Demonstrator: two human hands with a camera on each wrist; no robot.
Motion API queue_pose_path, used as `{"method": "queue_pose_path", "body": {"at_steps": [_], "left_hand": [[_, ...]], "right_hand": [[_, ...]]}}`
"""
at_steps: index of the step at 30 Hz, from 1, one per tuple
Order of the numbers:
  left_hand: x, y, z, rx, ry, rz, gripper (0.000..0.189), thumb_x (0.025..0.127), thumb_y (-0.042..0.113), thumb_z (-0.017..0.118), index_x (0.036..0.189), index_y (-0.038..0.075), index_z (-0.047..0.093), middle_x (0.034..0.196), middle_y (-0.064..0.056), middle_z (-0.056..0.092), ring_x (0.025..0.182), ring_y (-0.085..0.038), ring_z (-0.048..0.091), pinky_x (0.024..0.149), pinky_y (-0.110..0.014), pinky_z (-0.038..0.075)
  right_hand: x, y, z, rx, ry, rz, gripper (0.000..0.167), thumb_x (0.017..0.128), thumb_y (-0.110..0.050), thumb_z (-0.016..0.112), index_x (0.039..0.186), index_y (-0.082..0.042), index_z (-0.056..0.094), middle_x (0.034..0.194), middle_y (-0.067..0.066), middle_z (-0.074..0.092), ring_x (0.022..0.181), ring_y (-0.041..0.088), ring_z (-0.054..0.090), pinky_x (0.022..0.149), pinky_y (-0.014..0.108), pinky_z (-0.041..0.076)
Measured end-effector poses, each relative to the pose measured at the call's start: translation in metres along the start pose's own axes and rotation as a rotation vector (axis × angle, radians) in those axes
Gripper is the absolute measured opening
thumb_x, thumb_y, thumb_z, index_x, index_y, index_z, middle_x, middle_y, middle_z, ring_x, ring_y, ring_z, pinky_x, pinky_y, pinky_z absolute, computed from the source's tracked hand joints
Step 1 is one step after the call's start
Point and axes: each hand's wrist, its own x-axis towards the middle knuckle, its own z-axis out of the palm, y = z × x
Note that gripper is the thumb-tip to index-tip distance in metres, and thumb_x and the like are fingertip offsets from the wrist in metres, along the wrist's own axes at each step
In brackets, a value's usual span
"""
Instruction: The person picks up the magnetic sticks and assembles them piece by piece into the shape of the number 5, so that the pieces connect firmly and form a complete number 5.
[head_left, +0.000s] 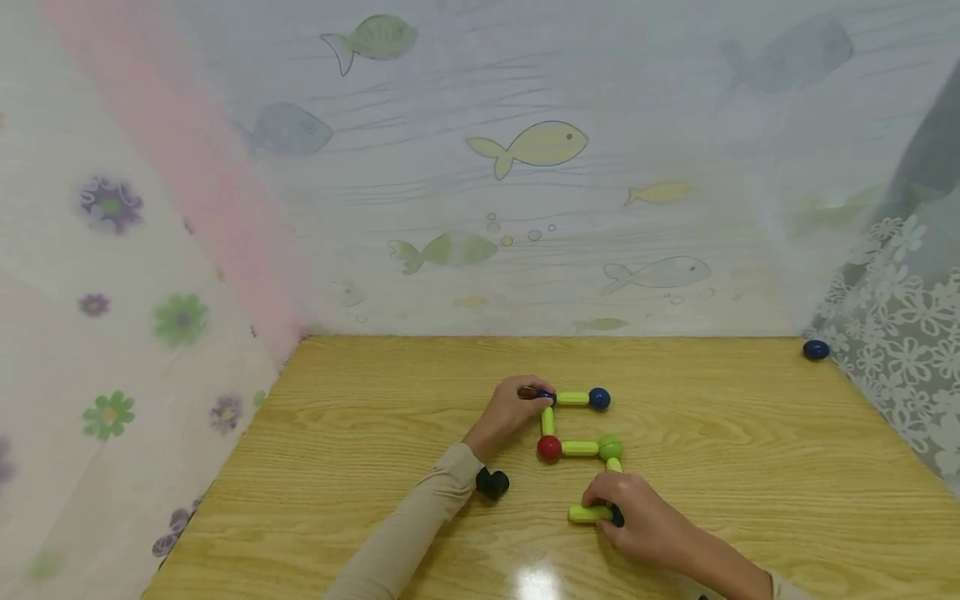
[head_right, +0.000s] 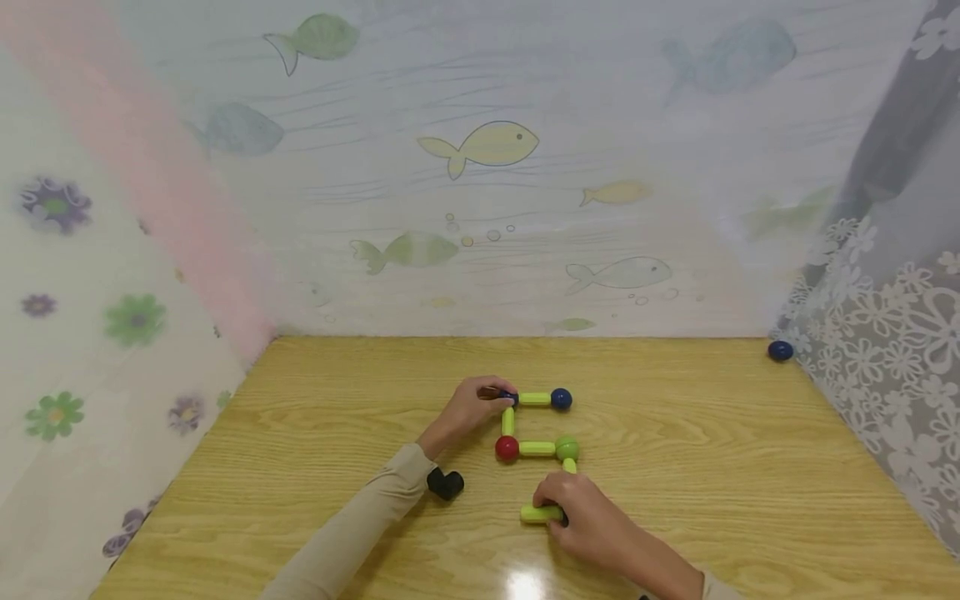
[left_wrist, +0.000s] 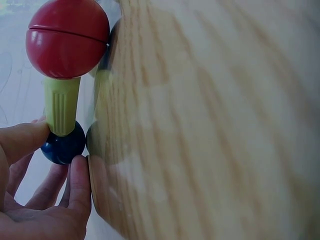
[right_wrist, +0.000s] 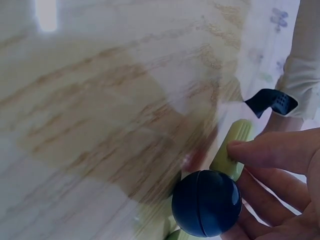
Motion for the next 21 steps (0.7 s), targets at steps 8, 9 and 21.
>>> {"method": "queue_pose_path", "body": {"at_steps": [8,9,21], "left_hand": [[0.001,-0.002,0.001,0.001,0.006,0.000,0.015,0.090,0.011,0.065,0.104,0.008,0.071,0.102,-0.002,0.067,0.097,-0.018,0.060,0.087,-0.033,0.048],[0.001,-0.002,0.001,-0.003,0.008,-0.001,0.015,0.090,0.011,0.066,0.104,0.007,0.071,0.102,-0.003,0.067,0.097,-0.019,0.060,0.087,-0.034,0.048],[-0.013,0.037,-0.008,-0.033,-0.006,0.029,0.018,0.090,0.000,0.062,0.105,-0.007,0.067,0.106,-0.023,0.064,0.099,-0.037,0.059,0.085,-0.035,0.048]], "right_hand": [[-0.002,-0.002,0.000,0.011,0.020,0.046,0.028,0.072,0.008,0.073,0.091,-0.013,0.068,0.090,-0.008,0.064,0.083,0.006,0.058,0.071,0.028,0.052],[-0.002,-0.003,0.000,0.011,0.021,0.046,0.028,0.072,0.007,0.074,0.090,-0.013,0.068,0.090,-0.008,0.064,0.083,0.006,0.059,0.072,0.028,0.052],[0.000,-0.004,0.000,-0.003,-0.005,0.061,0.027,0.074,0.005,0.074,0.092,-0.014,0.068,0.092,-0.008,0.063,0.086,0.006,0.058,0.073,0.028,0.052]]}}
